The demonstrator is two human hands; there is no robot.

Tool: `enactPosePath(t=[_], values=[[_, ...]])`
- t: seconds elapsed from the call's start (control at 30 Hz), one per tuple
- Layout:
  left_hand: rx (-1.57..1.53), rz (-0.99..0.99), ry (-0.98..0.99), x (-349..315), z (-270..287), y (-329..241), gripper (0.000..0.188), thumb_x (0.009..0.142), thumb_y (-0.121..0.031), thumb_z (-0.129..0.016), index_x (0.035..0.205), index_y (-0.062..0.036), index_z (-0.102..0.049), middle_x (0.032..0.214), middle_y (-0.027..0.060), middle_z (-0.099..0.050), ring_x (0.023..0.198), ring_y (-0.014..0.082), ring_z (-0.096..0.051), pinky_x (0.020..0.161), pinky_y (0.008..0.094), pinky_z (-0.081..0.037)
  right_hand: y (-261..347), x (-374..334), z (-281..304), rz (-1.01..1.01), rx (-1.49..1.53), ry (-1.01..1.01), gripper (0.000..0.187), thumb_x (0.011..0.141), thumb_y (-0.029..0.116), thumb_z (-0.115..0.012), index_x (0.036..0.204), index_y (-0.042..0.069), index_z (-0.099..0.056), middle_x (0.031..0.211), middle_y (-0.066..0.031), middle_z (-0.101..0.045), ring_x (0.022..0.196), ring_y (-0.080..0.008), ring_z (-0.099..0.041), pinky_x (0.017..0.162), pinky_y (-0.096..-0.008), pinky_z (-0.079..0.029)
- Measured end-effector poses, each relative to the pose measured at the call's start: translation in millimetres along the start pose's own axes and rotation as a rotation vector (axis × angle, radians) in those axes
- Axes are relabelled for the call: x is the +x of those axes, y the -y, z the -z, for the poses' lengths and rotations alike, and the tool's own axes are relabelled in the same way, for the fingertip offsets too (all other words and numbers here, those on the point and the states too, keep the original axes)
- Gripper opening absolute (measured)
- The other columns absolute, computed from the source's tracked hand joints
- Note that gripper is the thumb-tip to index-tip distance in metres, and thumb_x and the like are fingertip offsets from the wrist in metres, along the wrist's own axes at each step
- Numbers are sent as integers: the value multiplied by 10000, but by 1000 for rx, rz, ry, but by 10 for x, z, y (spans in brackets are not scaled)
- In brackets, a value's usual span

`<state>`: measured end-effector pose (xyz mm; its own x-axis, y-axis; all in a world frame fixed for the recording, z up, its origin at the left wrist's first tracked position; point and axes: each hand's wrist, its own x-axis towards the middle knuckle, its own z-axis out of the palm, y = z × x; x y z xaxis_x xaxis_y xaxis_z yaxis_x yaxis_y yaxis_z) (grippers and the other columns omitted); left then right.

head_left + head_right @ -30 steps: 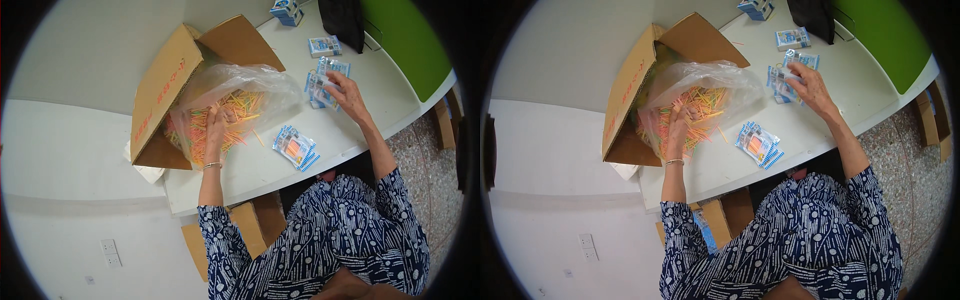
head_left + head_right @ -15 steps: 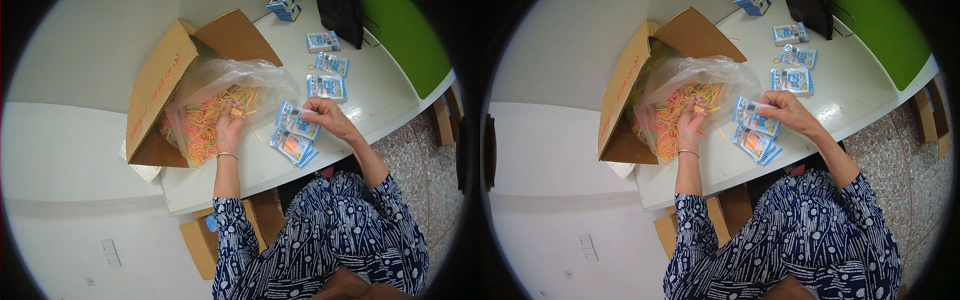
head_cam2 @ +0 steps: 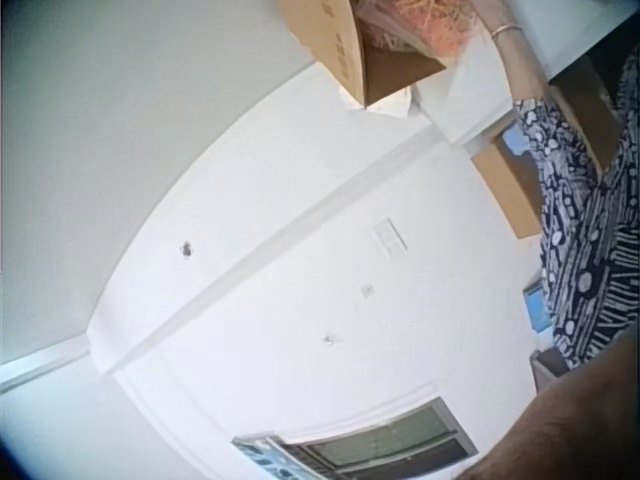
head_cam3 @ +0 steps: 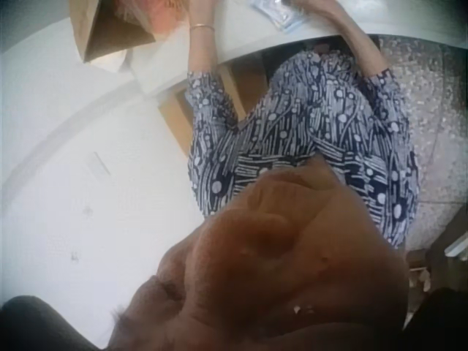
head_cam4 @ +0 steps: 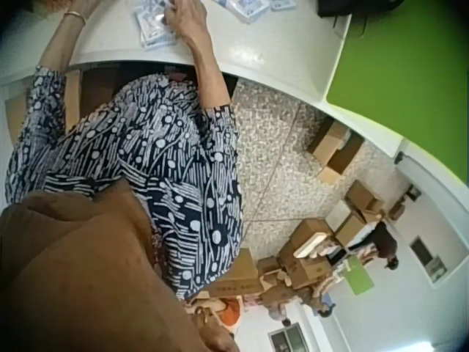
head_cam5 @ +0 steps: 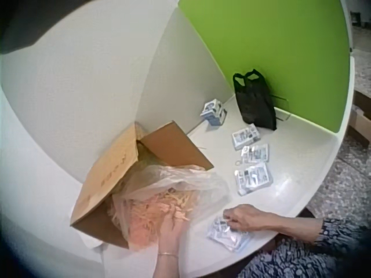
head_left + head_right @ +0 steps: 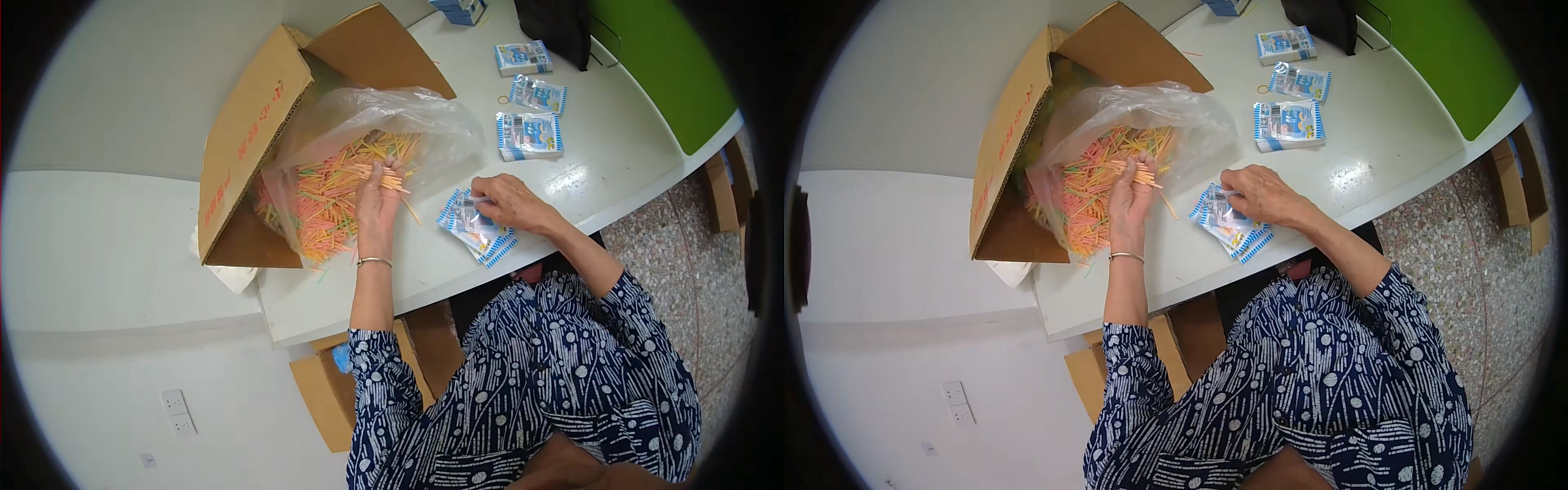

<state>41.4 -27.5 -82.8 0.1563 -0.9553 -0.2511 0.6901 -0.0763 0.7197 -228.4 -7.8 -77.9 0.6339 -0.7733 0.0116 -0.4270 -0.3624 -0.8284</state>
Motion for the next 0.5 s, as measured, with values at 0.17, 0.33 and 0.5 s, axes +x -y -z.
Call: enactPosePath(t=[0.17, 0.33, 0.5], values=[[-110, 57, -58, 146, 87, -16, 118, 915, -112, -533, 982, -28, -485, 954, 114, -557, 855, 230, -556, 794, 376, -507, -33, 23, -93, 95, 60, -75, 205, 762, 75, -521, 950, -5, -532, 852, -194, -609, 908, -350, -570, 810, -444, -422], [111, -59, -85, 204, -91, -8, 123, 930, -196, -513, 944, -75, -495, 933, 88, -551, 845, 229, -542, 765, 407, -494, -129, 3, -142, 156, 92, -153, 169, 770, 91, -548, 911, -2, -536, 797, -164, -597, 814, -318, -577, 765, -412, -440], [70, -40, 16, 72, -111, -57, 152, 938, -241, -498, 926, -90, -489, 901, 85, -542, 855, 229, -527, 776, 424, -481, -32, 52, 133, 89, 658, 145, 106, 836, 90, -601, 891, 9, -560, 804, 10, -588, 752, -32, -529, 665, -205, -418]])
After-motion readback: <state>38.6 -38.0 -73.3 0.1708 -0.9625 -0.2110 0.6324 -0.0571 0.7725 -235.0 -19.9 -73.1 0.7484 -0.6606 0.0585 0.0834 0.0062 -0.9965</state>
